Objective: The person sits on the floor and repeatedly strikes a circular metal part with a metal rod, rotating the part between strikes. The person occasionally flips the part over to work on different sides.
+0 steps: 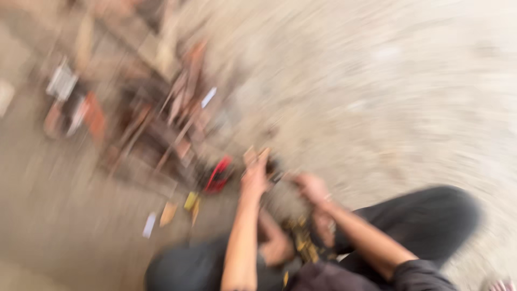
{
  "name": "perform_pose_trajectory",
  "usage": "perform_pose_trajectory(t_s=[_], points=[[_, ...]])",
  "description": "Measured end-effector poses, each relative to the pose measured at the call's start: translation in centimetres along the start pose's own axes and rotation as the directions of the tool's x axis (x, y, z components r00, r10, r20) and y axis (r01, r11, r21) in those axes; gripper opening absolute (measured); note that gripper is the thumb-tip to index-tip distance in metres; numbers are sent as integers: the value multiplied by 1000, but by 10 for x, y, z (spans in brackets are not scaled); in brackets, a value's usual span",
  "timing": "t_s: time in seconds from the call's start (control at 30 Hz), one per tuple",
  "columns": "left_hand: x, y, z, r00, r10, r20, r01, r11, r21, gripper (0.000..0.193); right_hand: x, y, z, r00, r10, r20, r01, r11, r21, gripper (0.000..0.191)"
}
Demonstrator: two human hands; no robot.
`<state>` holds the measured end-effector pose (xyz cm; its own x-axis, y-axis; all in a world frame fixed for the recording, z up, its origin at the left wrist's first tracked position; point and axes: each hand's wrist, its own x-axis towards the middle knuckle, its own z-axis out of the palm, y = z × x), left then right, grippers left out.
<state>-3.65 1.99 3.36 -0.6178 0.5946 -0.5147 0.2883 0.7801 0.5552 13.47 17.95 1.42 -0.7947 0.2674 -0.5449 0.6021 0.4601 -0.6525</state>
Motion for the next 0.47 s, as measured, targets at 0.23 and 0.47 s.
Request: perform_pose_trajectory(t_s=[0.23,0.47], points=[[-26,9,4,997,-53,-52,64,971,232,134,-32,-39,6,917,-167,-361,151,986,-73,38],[-30,-8,29,969,33,-246,55,939,340,131,-43,-64,-20,873,-215,-438,211,976,-57,40]])
